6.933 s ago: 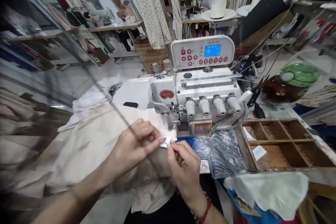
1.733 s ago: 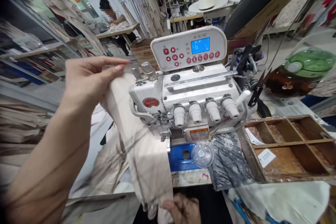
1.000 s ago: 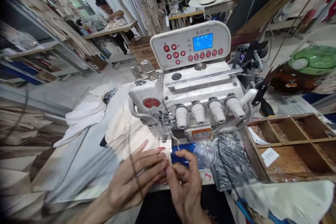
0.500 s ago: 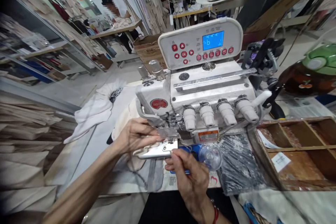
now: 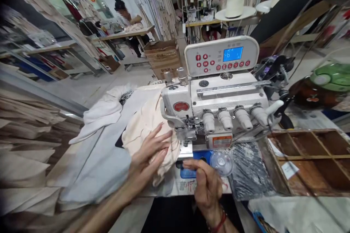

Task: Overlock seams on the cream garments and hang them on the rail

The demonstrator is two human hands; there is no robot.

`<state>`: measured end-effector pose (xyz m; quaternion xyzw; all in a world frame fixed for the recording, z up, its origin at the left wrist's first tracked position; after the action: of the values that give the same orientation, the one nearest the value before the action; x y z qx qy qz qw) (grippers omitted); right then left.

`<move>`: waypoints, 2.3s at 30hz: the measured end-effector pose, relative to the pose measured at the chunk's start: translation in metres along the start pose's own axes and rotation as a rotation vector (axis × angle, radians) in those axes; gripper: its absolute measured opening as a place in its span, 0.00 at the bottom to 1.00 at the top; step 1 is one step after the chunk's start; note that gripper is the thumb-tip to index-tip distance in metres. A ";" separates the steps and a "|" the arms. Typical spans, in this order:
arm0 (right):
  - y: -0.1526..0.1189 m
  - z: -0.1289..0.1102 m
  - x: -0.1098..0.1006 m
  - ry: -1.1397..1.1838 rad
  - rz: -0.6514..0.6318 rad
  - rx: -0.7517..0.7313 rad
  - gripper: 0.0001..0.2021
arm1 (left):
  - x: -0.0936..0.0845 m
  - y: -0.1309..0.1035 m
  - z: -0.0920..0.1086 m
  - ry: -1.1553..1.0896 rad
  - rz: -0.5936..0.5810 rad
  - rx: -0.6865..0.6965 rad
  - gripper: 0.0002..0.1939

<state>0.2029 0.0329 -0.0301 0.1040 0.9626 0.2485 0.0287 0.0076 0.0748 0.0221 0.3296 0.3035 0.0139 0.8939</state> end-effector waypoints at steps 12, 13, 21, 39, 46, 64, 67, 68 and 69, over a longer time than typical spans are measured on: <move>-0.004 0.005 0.029 0.194 0.014 0.414 0.10 | -0.027 0.003 -0.003 0.435 -0.108 -0.088 0.18; -0.003 0.002 0.028 0.179 0.008 0.387 0.08 | -0.028 0.001 -0.011 0.356 -0.142 -0.156 0.20; 0.021 -0.031 0.066 -0.156 -0.432 0.187 0.17 | -0.018 -0.024 -0.005 -0.040 -0.272 -0.340 0.11; 0.029 -0.093 0.050 -0.534 -0.355 -0.348 0.16 | -0.028 -0.022 -0.017 0.119 0.035 0.019 0.25; 0.020 -0.067 0.059 -0.602 -0.422 -0.317 0.14 | -0.017 -0.023 0.021 0.138 -0.064 0.173 0.19; -0.001 -0.002 0.019 -0.031 -0.258 0.445 0.14 | 0.016 0.009 0.006 0.200 -0.263 0.085 0.19; -0.004 0.015 0.013 0.116 -0.138 0.553 0.16 | 0.022 0.022 0.002 0.221 -0.288 0.088 0.17; -0.004 0.018 0.010 0.134 -0.098 0.554 0.16 | 0.025 0.026 0.000 0.225 -0.310 0.083 0.16; -0.004 0.019 0.008 0.137 -0.067 0.547 0.16 | 0.028 0.031 -0.002 0.227 -0.330 0.075 0.15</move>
<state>0.1962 0.0401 -0.0484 0.0591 0.9965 -0.0152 -0.0571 0.0348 0.1061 0.0246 0.3050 0.4526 -0.1069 0.8311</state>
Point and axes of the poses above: each hand's wrist, its own y-axis towards the middle knuckle, its own x-axis out of the palm, z = x × y, the point moved 10 cm from there along y, towards the middle knuckle, and after that the axes turned 8 degrees about x, right-handed, at the moved point
